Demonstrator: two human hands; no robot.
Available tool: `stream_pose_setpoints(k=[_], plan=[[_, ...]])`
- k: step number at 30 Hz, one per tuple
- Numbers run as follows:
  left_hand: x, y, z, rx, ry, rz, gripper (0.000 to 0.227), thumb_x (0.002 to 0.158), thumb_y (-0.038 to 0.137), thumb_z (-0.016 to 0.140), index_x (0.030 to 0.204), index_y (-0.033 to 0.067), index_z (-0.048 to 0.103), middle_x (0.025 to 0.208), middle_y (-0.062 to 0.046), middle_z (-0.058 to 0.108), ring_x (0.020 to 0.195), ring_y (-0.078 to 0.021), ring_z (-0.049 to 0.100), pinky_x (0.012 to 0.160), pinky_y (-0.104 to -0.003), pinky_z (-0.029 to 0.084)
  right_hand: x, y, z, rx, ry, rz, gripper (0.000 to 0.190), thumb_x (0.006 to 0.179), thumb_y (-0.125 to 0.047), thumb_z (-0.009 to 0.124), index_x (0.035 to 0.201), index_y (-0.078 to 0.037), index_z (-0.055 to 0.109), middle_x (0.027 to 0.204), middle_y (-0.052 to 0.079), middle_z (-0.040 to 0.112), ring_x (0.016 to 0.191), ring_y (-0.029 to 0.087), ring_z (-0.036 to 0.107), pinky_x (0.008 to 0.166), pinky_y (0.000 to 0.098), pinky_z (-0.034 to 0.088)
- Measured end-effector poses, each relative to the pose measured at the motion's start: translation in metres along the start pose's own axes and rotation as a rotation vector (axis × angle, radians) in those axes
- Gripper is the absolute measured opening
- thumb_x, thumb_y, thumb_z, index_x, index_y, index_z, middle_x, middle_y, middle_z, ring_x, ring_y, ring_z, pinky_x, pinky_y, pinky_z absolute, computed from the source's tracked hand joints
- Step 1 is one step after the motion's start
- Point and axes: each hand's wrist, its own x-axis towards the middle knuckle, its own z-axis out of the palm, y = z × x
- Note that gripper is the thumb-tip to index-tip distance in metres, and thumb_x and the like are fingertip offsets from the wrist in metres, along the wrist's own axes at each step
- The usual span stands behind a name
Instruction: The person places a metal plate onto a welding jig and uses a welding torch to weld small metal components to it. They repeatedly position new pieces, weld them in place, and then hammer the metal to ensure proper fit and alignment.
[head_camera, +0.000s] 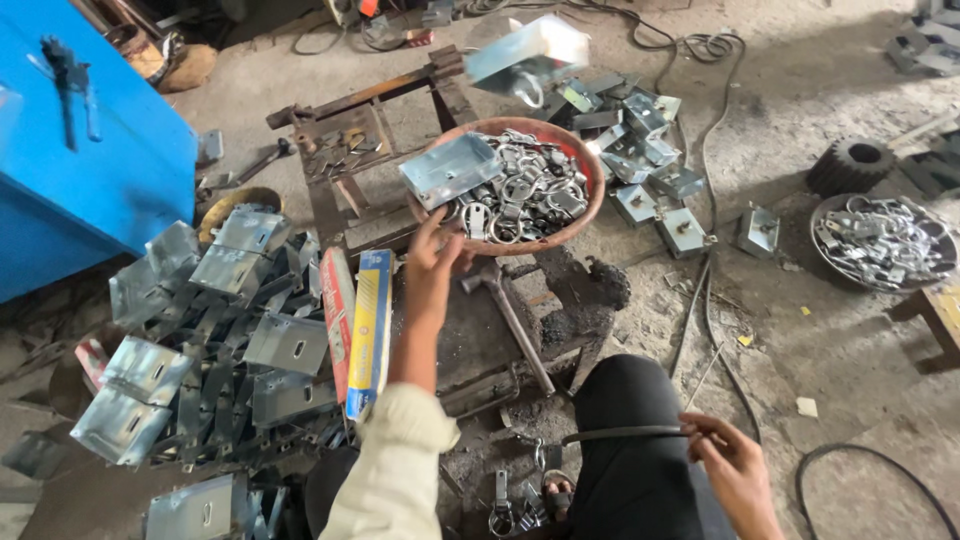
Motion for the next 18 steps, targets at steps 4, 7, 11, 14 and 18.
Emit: stream_pose_setpoints(k=[4, 7, 11, 14, 18], plan=[[-0.123, 0.006, -0.114, 0.252, 0.315, 0.07, 0.047, 0.093, 0.021, 0.07, 0.134, -0.0009, 0.062, 0.133, -0.005, 0.061, 0.111, -0.021, 0.067, 0.09, -0.033, 0.056, -0.008, -0.009, 0.035, -0.066, -0.134, -0.031, 0.031, 0.09, 0.003, 0.061, 0.119, 0.002, 0.072, 0.094, 0.008, 0.071, 0.072, 0.014, 0.063, 0.064, 0.0279, 0.053], [-0.261, -0.013, -0.203, 0.349, 0.723, -0.055, 0.04, 0.095, 0.023, 0.069, 0.125, -0.0028, 0.066, 0.12, -0.008, 0.069, 0.098, -0.0167, 0.066, 0.081, -0.032, 0.055, -0.016, -0.038, 0.093, -0.315, -0.306, 0.045, 0.026, 0.09, -0.007, 0.07, 0.116, -0.003, 0.075, 0.097, 0.008, 0.076, 0.074, 0.016, 0.067, 0.066, 0.0293, 0.056], [-0.43, -0.069, -0.294, 0.539, 1.193, -0.484, 0.049, 0.088, 0.027, 0.076, 0.129, 0.0031, 0.061, 0.11, -0.01, 0.071, 0.098, -0.0205, 0.068, 0.084, -0.034, 0.054, -0.031, -0.075, 0.177, -0.554, -0.754, 0.088, 0.034, 0.09, -0.019, 0.076, 0.123, -0.013, 0.073, 0.108, 0.003, 0.076, 0.087, 0.012, 0.072, 0.068, 0.0331, 0.061], [-0.555, -0.099, -0.309, 0.851, 1.039, -0.883, 0.069, 0.078, 0.032, 0.085, 0.135, 0.0057, 0.054, 0.103, -0.015, 0.077, 0.099, -0.0292, 0.072, 0.088, -0.04, 0.055, -0.041, -0.064, 0.234, -0.672, -1.037, -0.105, 0.04, 0.088, -0.022, 0.075, 0.128, -0.018, 0.073, 0.111, 0.003, 0.077, 0.093, 0.013, 0.074, 0.071, 0.0331, 0.065], [-0.681, -0.117, -0.262, 0.804, 0.909, -1.369, 0.065, 0.077, 0.034, 0.084, 0.131, 0.0077, 0.058, 0.106, -0.017, 0.077, 0.103, -0.0325, 0.072, 0.091, -0.042, 0.055, -0.031, -0.006, 0.269, -1.08, -1.197, 0.147, 0.042, 0.099, -0.025, 0.066, 0.141, -0.023, 0.065, 0.121, 0.004, 0.079, 0.084, 0.033, 0.079, 0.077, 0.0389, 0.067]])
